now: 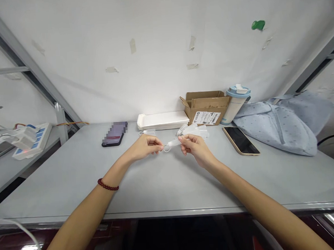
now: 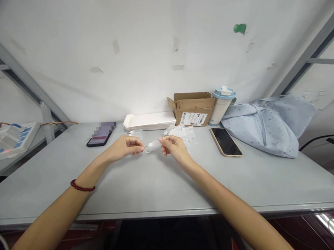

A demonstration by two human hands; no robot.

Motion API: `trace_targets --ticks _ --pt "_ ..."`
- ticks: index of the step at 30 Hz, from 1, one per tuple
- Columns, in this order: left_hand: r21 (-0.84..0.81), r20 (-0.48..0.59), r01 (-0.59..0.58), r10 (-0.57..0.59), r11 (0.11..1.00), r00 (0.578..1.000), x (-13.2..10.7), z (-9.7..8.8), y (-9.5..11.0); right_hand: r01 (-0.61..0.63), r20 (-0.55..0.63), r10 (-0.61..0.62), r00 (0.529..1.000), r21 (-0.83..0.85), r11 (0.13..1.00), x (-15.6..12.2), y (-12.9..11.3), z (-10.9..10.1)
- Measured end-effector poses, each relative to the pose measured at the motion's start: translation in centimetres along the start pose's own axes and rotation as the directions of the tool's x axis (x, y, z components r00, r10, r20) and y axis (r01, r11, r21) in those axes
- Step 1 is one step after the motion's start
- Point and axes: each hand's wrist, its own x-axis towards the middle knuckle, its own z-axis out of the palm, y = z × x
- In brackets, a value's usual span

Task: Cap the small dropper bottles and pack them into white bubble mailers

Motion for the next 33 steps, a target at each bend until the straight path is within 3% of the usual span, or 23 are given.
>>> trace_targets --ticks 13,33 --pt "-0.073 -0.054 0.013 -0.017 0.997 0.998 0.24 0.61 -0.42 -0.032 0.014 0.031 0.999 0.059 0.998 -0.21 0.61 0.4" --pt "-0.086 -0.006 0.045 -0.046 0.995 0.999 0.11 0.53 -0.09 -0.092 0.042 0.09 0.995 0.032 0.995 -0.63 0.57 0.88"
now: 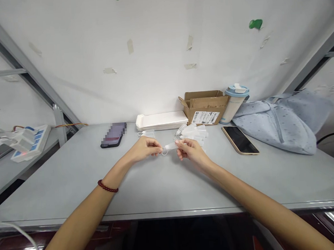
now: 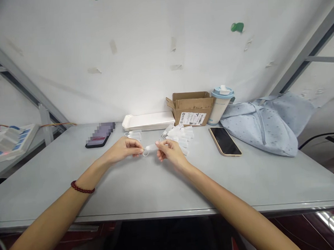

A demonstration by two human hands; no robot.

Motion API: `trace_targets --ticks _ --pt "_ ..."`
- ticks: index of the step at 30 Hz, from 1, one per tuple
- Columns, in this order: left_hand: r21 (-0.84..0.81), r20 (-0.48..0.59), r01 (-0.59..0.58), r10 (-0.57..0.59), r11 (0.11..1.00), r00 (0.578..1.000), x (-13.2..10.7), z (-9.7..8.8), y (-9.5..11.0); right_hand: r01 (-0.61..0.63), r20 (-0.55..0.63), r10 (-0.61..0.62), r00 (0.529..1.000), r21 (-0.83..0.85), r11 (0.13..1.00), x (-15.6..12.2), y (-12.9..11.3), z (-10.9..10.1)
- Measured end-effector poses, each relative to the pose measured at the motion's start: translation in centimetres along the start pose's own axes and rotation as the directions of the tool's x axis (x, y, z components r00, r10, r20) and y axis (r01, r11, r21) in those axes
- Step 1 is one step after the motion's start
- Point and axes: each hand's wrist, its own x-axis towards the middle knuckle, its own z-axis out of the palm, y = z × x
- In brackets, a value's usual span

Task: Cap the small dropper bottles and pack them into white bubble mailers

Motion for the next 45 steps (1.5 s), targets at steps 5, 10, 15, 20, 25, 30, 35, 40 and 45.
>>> trace_targets --ticks 5,10,15,20,25,30,35,40,45 --pt "0.032 0.089 0.005 -0.008 0.999 0.996 0.0 -0.6 0.1 0.007 0.02 -0.008 1.0 0.019 1.0 -0.1 -0.4 0.2" --pt "0.044 0.127 -0.015 0.009 0.999 0.992 -0.5 -2.0 0.4 0.061 0.028 -0.062 0.998 0.041 0.997 -0.1 -0.9 0.2" --pt "0.044 0.064 -0.017 0.014 0.999 0.998 -0.5 -2.4 0.3 0.07 0.02 -0.071 0.997 0.048 0.996 0.1 -0.8 -0.1" --pt "0.066 0.077 -0.043 0.038 0.997 0.996 -0.3 -1.5 0.2 0.062 0.034 -0.064 0.997 0.05 0.997 0.2 -0.6 -0.1" --pt "0.064 0.09 -0.075 0.069 0.995 0.994 -0.4 -1.5 0.6 0.08 0.029 -0.08 0.996 0.029 0.996 0.2 -0.6 0.0" --pt "0.058 0.103 -0.065 0.059 0.996 0.993 -0.6 -1.8 0.9 0.111 0.023 -0.111 0.994 0.01 0.994 0.4 -0.8 0.0" --pt "0.036 0.1 -0.058 0.054 0.998 0.994 -0.6 -1.9 0.8 0.107 0.017 -0.108 0.994 0.013 0.994 0.3 -0.9 0.0" --pt "0.042 0.056 -0.029 0.026 0.999 0.998 -0.8 -2.4 0.8 0.121 0.006 -0.121 0.993 0.03 0.992 0.5 -0.7 -0.5" --pt "0.054 0.038 -0.047 0.045 0.997 0.998 -0.8 -2.3 0.9 0.103 0.004 -0.103 0.995 0.049 0.993 0.5 -0.6 -0.3"
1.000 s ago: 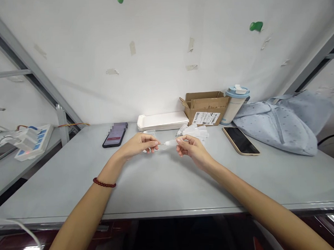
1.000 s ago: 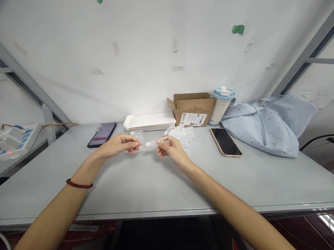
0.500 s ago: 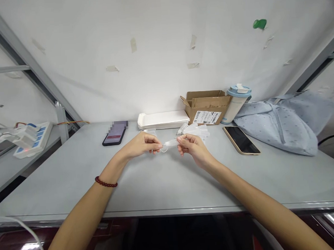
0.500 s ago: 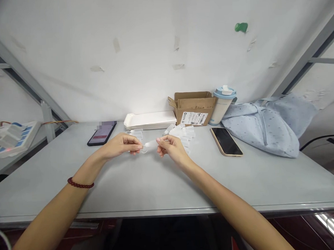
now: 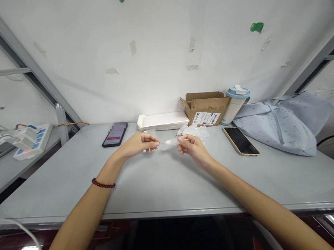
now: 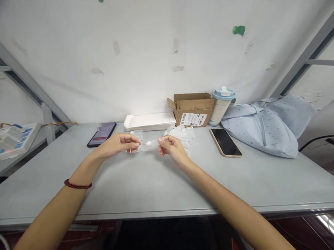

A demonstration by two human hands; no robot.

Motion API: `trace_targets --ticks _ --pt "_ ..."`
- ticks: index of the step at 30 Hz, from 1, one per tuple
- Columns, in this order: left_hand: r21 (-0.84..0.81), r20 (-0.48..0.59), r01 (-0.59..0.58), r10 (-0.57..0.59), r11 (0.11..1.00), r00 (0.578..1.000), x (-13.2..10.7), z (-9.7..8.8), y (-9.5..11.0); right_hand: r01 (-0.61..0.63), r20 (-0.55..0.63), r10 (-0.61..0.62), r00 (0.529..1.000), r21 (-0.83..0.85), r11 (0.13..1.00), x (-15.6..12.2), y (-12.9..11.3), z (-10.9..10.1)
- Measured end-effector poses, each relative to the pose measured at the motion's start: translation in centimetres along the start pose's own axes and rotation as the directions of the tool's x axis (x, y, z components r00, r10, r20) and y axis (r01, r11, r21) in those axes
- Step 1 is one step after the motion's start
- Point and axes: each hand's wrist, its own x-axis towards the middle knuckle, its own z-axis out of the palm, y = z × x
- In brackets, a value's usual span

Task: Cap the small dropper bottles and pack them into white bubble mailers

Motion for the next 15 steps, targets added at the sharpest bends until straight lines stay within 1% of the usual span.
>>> trace_targets --ticks 5,11,15 --pt "0.053 0.042 -0.022 0.02 0.998 0.999 0.2 0.2 -0.3 -0.046 0.023 0.047 0.999 -0.027 0.999 -0.3 0.5 0.8" --pt "0.1 0.12 0.038 -0.05 0.994 0.992 0.2 -0.3 -0.6 -0.074 0.049 0.075 0.996 -0.017 0.997 -0.2 1.3 1.1" --pt "0.115 0.145 0.059 -0.075 0.992 0.987 0.3 -0.4 -0.9 -0.076 0.061 0.077 0.995 -0.027 0.997 -0.2 1.7 1.3"
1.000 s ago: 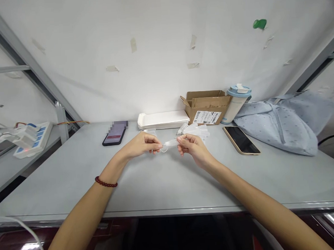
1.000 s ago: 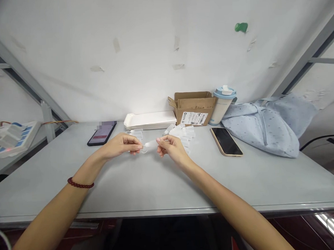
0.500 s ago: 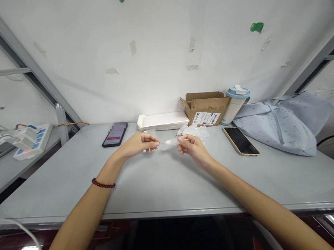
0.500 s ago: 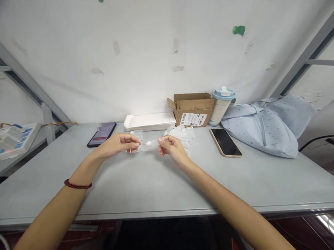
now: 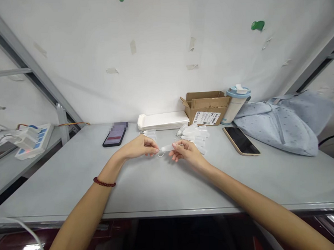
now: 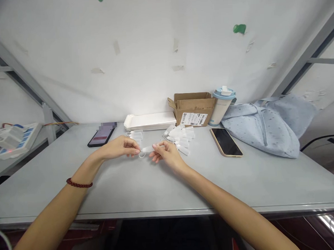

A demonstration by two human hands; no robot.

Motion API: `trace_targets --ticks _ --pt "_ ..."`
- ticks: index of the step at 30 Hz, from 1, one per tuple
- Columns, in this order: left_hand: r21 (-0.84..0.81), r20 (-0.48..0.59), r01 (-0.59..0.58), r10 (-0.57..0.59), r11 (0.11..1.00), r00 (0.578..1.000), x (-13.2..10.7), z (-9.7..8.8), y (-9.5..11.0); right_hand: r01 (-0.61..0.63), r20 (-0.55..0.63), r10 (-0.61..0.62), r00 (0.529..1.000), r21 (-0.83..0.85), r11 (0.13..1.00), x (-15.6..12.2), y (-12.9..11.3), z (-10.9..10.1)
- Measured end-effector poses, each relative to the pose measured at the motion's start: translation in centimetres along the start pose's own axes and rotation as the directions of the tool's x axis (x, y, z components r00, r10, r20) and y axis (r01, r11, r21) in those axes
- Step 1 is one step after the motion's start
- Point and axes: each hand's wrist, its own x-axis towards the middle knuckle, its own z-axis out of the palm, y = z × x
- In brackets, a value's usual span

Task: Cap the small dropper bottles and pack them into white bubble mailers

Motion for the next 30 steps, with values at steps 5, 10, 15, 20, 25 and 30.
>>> trace_targets --ticks 5,10,15,20,25,30 --pt "0.05 0.012 0.037 -0.037 0.998 0.999 -0.3 -0.8 -0.2 0.02 0.022 -0.017 1.0 -0.126 0.992 0.0 0.3 0.0" --pt "0.122 0.049 0.12 -0.127 0.985 0.991 -0.8 -2.1 -0.8 -0.006 -0.028 0.0 1.0 -0.226 0.974 0.3 0.6 -0.1" --pt "0.205 0.068 0.22 -0.239 0.954 0.969 -0.8 -3.2 -2.5 -0.001 -0.041 -0.011 0.999 -0.278 0.961 0.5 0.5 -0.3" --pt "0.237 0.024 0.285 -0.299 0.929 0.954 -0.6 -3.7 -3.4 0.101 -0.076 -0.165 0.983 -0.528 0.843 0.8 0.2 -1.3" --pt "0.234 0.008 0.291 -0.301 0.928 0.954 -0.6 -3.6 -3.2 0.153 -0.05 -0.347 0.936 -0.833 0.532 1.0 -0.3 -2.6" --pt "0.241 -0.047 0.31 -0.308 0.92 0.95 -0.8 -3.5 -2.6 0.026 -0.06 -0.298 0.953 -0.96 0.277 1.0 -1.0 -3.2"
